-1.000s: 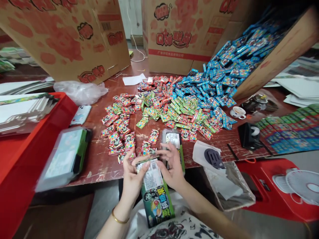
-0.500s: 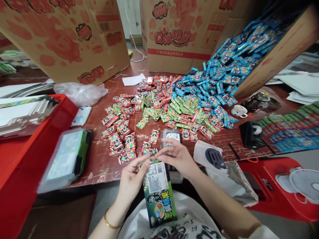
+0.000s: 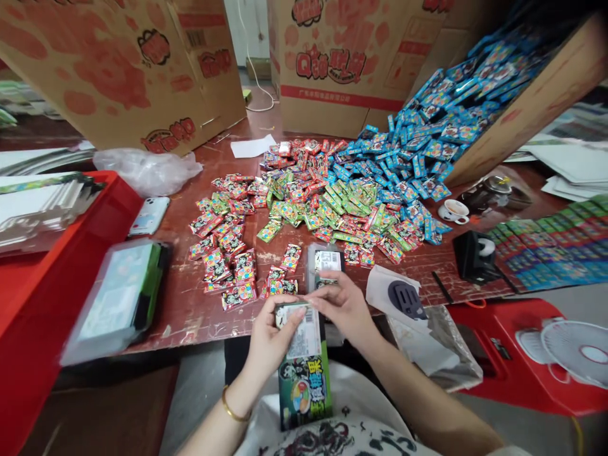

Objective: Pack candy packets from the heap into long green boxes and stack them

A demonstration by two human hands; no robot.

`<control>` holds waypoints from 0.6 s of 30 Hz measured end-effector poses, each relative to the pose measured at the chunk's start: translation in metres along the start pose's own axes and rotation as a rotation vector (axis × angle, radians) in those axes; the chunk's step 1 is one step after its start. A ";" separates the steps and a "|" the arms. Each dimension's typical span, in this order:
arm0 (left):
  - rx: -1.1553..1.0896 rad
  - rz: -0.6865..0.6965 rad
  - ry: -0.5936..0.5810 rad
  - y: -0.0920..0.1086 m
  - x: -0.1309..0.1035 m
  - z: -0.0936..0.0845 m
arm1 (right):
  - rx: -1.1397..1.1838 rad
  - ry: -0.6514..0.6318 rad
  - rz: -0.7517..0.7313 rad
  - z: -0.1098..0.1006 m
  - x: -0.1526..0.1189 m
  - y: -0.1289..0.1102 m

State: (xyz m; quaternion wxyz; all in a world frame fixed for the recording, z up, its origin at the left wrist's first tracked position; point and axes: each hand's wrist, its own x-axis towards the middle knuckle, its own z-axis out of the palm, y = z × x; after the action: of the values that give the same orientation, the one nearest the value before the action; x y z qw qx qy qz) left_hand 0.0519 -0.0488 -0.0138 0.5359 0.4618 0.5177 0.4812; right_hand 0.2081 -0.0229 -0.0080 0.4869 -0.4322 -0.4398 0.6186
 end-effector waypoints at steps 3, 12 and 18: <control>-0.126 -0.101 0.021 -0.005 0.004 0.005 | -0.110 0.007 -0.116 0.005 -0.004 0.005; -0.051 -0.052 -0.024 -0.008 0.010 0.007 | -0.449 -0.258 0.054 -0.012 0.040 -0.032; -0.039 -0.045 -0.033 -0.008 0.012 0.009 | -0.400 -0.355 0.219 -0.006 0.048 -0.034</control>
State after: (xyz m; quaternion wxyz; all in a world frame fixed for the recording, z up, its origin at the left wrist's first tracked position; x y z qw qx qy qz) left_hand 0.0611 -0.0378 -0.0231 0.5641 0.4474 0.5093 0.4714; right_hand 0.2138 0.0299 0.0181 0.2377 -0.4496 -0.5822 0.6344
